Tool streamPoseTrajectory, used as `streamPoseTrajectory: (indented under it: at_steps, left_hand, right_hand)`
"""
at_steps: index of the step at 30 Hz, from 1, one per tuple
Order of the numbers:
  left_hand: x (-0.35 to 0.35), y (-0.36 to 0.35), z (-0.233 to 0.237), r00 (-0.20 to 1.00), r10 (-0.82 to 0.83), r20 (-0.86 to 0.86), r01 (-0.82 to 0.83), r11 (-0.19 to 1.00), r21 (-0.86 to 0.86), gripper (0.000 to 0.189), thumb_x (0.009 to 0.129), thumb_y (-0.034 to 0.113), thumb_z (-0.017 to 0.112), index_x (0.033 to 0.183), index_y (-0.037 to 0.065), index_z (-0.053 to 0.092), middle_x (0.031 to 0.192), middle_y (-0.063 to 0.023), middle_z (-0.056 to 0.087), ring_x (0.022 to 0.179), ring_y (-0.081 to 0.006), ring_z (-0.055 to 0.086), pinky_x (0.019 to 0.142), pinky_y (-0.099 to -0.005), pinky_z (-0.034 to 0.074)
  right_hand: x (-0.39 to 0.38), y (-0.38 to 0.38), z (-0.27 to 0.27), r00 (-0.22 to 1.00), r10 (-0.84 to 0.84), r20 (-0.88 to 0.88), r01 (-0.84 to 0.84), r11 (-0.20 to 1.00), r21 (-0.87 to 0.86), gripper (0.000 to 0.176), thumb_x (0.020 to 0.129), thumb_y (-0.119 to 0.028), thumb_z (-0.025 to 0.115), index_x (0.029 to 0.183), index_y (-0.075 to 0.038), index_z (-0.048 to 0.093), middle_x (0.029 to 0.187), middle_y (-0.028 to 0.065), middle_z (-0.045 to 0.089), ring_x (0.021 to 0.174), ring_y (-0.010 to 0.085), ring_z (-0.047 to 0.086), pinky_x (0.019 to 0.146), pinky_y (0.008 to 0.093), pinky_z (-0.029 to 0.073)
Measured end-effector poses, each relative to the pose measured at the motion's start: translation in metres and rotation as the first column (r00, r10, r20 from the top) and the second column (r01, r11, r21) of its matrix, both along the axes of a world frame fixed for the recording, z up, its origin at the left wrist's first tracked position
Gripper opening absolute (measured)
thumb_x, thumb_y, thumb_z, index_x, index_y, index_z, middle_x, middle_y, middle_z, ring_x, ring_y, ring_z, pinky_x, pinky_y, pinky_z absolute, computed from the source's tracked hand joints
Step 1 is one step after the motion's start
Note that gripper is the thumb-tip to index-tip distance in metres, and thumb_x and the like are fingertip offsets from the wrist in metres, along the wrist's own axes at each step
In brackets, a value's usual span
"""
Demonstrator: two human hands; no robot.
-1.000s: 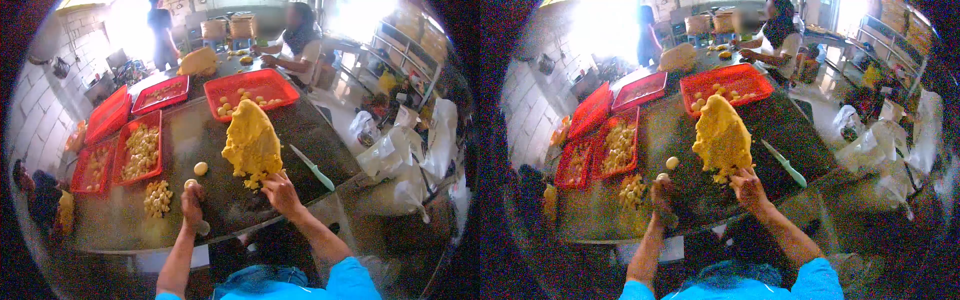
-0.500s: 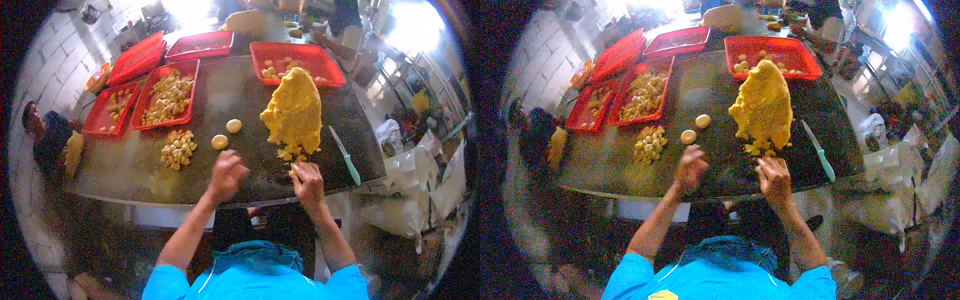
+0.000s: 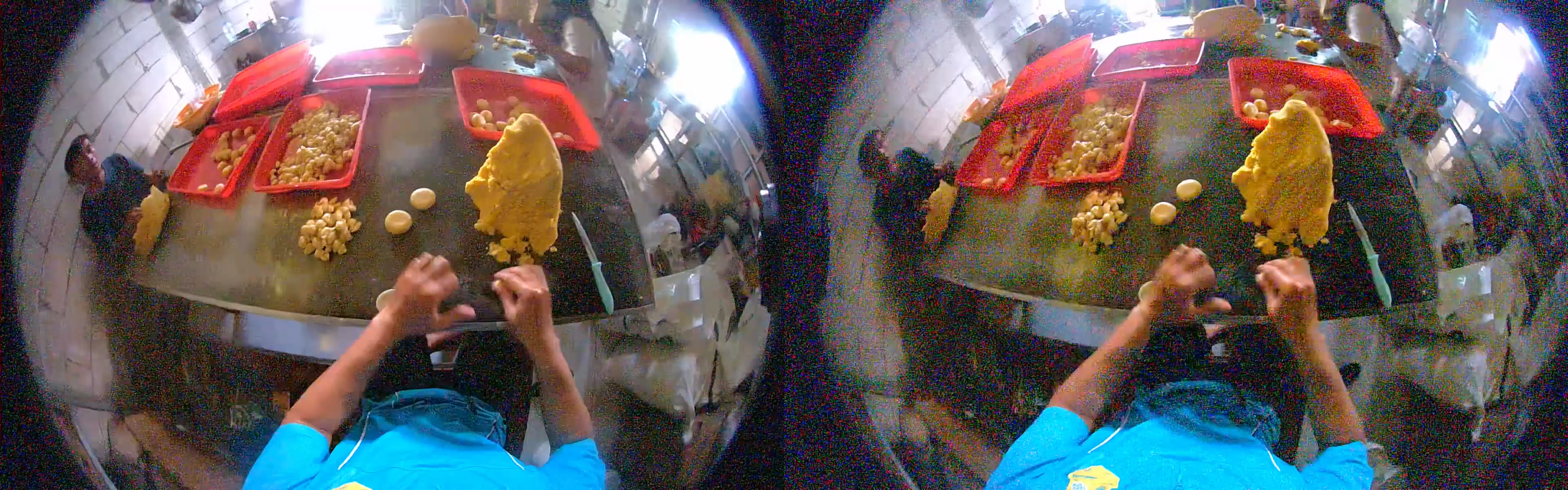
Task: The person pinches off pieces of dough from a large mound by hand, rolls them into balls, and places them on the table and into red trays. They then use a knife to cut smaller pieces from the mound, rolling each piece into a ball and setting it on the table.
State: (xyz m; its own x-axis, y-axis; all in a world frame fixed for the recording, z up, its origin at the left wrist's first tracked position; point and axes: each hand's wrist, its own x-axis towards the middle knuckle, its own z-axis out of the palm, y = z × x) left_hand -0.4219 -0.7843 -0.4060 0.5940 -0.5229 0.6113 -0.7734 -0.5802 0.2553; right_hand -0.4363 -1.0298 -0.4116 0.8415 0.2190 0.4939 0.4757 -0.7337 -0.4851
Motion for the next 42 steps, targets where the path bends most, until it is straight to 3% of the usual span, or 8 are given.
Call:
streamPoseTrajectory:
  at_steps: [4,8,14,20,27,32,38,42]
  left_hand:
    - [0.003,-0.01,-0.012,0.998,-0.031,0.059,0.037,0.992,-0.119,0.05,0.092,0.052,0.067,0.078,0.005,0.059,0.089,-0.0148,0.06,0.089,-0.0326,0.057,0.082,-0.0443,0.048]
    - [-0.004,0.03,-0.016,0.882,0.275,-0.382,-0.458,0.689,-0.561,0.033,0.091,0.035,0.073,0.087,0.003,0.064,0.087,-0.015,0.059,0.09,-0.0358,0.057,0.085,-0.0452,0.046]
    - [-0.058,0.06,-0.025,0.796,0.586,-0.155,-0.599,0.799,-0.057,0.014,0.087,0.013,0.073,0.092,0.004,0.065,0.1,-0.0152,0.06,0.101,-0.0362,0.054,0.087,-0.0464,0.046]
    - [-0.068,0.055,-0.027,0.768,0.622,-0.152,-0.63,0.776,-0.012,0.011,0.091,0.011,0.069,0.096,0.003,0.066,0.099,-0.0163,0.061,0.099,-0.0365,0.055,0.087,-0.0473,0.045]
    - [-0.052,0.013,-0.001,0.835,0.346,-0.427,-0.511,0.775,-0.372,0.019,0.102,0.011,0.059,0.115,0.002,0.069,0.094,-0.0144,0.074,0.093,-0.0198,0.072,0.084,-0.0313,0.055]
    - [-0.01,-0.01,-0.019,0.696,-0.221,-0.683,-0.448,0.61,-0.654,0.02,0.102,0.01,0.064,0.118,-0.001,0.068,0.103,-0.0041,0.072,0.092,-0.0124,0.066,0.085,-0.0284,0.054]
    - [-0.005,-0.002,-0.032,0.578,-0.349,-0.738,-0.489,0.576,-0.655,0.024,0.106,0.018,0.06,0.119,-0.001,0.068,0.102,-0.0041,0.071,0.092,-0.0097,0.064,0.082,-0.0273,0.054]
    - [-0.005,0.0,-0.028,0.599,-0.377,-0.706,-0.434,0.588,-0.682,0.039,0.111,0.032,0.05,0.123,-0.001,0.066,0.107,-0.0054,0.071,0.101,-0.0101,0.063,0.08,-0.0266,0.054]
  right_hand:
    - [0.008,-0.022,-0.003,0.998,-0.041,-0.048,0.041,0.999,-0.002,0.026,0.079,-0.004,0.08,0.105,-0.005,0.077,0.103,0.0134,0.074,0.104,0.0341,0.066,0.094,0.0418,0.052]
    - [-0.005,-0.017,0.003,0.995,-0.1,-0.016,0.1,0.995,-0.018,0.035,0.079,-0.013,0.083,0.112,-0.003,0.076,0.114,0.0162,0.072,0.113,0.0355,0.064,0.101,0.0443,0.05]
    - [-0.008,-0.031,-0.004,0.998,-0.062,0.007,0.061,0.994,0.094,0.024,0.08,-0.009,0.08,0.103,-0.004,0.075,0.104,0.0138,0.075,0.103,0.034,0.067,0.097,0.045,0.05]
    - [-0.006,-0.057,-0.014,0.989,-0.146,-0.004,0.146,0.987,0.059,0.026,0.079,-0.009,0.08,0.104,-0.006,0.075,0.108,0.012,0.075,0.105,0.0317,0.067,0.095,0.0442,0.052]
    - [-0.018,-0.033,-0.014,0.986,-0.165,-0.028,0.165,0.986,0.008,0.033,0.084,-0.01,0.076,0.115,-0.002,0.072,0.117,0.0148,0.072,0.112,0.0353,0.064,0.101,0.0443,0.05]
    - [-0.023,-0.006,0.002,0.996,0.043,-0.08,-0.039,0.998,0.052,0.031,0.085,-0.012,0.078,0.114,-0.002,0.075,0.111,0.0162,0.075,0.106,0.0335,0.069,0.097,0.0417,0.053]
    - [-0.017,0.041,0.054,0.961,0.218,-0.171,-0.136,0.91,0.391,0.037,0.085,-0.011,0.079,0.121,-0.004,0.073,0.116,0.0175,0.072,0.109,0.0324,0.069,0.097,0.04,0.054]
    - [0.002,0.075,-0.001,0.974,0.225,-0.031,-0.218,0.964,0.154,0.037,0.084,-0.007,0.077,0.121,-0.006,0.072,0.117,0.0143,0.072,0.106,0.0319,0.069,0.093,0.0399,0.056]
